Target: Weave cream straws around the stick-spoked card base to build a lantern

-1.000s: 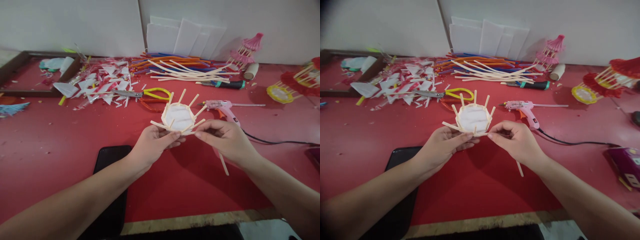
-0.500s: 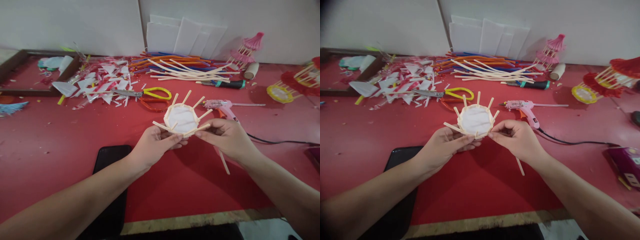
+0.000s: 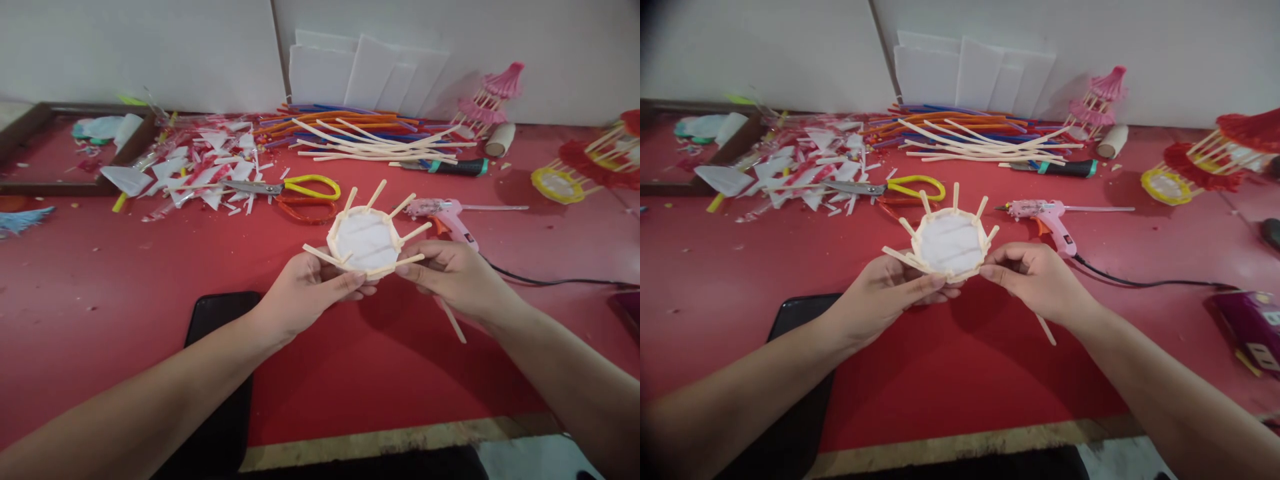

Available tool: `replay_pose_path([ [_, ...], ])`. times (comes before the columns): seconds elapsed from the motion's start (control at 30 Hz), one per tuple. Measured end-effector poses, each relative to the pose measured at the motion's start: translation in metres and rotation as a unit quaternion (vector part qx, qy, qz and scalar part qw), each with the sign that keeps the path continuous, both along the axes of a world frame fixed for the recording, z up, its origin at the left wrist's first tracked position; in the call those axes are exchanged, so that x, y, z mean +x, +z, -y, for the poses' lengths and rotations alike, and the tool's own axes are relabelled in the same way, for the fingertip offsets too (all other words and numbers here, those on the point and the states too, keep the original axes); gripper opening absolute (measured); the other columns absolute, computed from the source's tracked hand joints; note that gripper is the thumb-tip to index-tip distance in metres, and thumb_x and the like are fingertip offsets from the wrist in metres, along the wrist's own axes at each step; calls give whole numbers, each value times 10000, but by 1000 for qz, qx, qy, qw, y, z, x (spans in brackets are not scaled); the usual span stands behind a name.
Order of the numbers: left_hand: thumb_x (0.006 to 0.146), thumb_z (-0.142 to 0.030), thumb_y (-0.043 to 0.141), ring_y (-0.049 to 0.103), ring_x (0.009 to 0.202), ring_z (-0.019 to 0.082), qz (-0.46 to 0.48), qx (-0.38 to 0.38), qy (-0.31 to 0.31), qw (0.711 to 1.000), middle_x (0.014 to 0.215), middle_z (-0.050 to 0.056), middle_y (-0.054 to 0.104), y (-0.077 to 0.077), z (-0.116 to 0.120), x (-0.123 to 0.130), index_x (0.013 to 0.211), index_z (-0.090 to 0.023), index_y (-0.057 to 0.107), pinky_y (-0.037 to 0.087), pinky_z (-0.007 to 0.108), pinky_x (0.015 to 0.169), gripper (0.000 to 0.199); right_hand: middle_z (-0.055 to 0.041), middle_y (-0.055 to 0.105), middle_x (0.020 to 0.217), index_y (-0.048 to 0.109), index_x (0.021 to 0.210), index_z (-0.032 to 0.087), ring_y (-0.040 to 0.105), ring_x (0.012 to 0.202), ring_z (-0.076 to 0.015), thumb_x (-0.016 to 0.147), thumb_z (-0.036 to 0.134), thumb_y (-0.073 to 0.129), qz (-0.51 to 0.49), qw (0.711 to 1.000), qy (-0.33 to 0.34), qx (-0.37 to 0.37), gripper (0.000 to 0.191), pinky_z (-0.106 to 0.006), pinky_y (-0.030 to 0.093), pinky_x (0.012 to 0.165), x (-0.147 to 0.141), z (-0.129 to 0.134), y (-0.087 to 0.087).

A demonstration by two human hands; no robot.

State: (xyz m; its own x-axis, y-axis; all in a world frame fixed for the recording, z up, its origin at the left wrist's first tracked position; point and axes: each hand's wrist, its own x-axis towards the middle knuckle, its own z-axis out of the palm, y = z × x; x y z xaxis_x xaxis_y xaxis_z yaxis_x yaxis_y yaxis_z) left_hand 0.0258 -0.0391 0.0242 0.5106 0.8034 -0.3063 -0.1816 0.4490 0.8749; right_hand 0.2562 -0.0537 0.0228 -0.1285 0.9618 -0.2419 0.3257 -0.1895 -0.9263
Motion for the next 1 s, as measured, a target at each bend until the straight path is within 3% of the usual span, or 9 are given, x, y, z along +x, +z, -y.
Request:
replay_pose_path([
  [0.37, 740, -253, 834, 757, 742, 125, 31, -35, -21, 999, 828, 56, 809, 4, -2, -1, 846, -144, 797, 604, 167, 712, 156, 72, 412, 521, 774, 841, 181, 301, 435, -22, 726, 439, 816, -141, 987, 0, -81, 285, -203, 207, 398, 0, -1, 1],
  [0.57, 735, -261, 839, 752, 763, 128, 39, -60, -19, 997, 861, 59, 806, 2, -2, 0, 871, -141, 790, 601, 184, 730, 188, 77, 395, 494, 722, 663, 175, 280, 412, -12, 683, 373, 846, -196, 974, -38, -103, 235, -194, 183, 378, -7, -1, 5],
  [0.67, 737, -257, 836, 748, 773, 136, 50, -69, 11, 996, 867, 59, 799, 2, -2, 2, 882, -138, 777, 596, 205, 742, 196, 74, 402, 487, 697, 617, 171, 263, 411, -9, 639, 335, 865, -229, 964, -73, -111, 235, -187, 158, 372, -13, -2, 6],
  [0.77, 765, -229, 813, 744, 829, 151, 62, -50, 40, 996, 932, 53, 791, 2, 1, 5, 952, -158, 750, 587, 245, 788, 210, 71, 402, 473, 673, 585, 170, 258, 415, -14, 594, 316, 876, -261, 952, -110, -121, 250, -182, 137, 369, -20, -2, 6],
  [0.9, 761, -124, 797, 723, 961, 160, 67, 11, 42, 997, 1069, 27, 773, 1, 4, 9, 1106, -223, 692, 557, 273, 885, 374, 66, 397, 478, 608, 523, 171, 242, 424, -19, 580, 305, 861, -286, 939, -144, -127, 291, -185, 125, 367, -28, 0, 6],
  [1.0, 739, -108, 806, 711, 1005, 168, 67, 27, 63, 995, 1081, 29, 771, -1, 5, 13, 1095, -218, 680, 546, 273, 899, 394, 62, 423, 513, 622, 565, 184, 248, 436, -27, 609, 306, 839, -290, 937, -159, -112, 252, -189, 156, 369, -33, 4, 6],
])
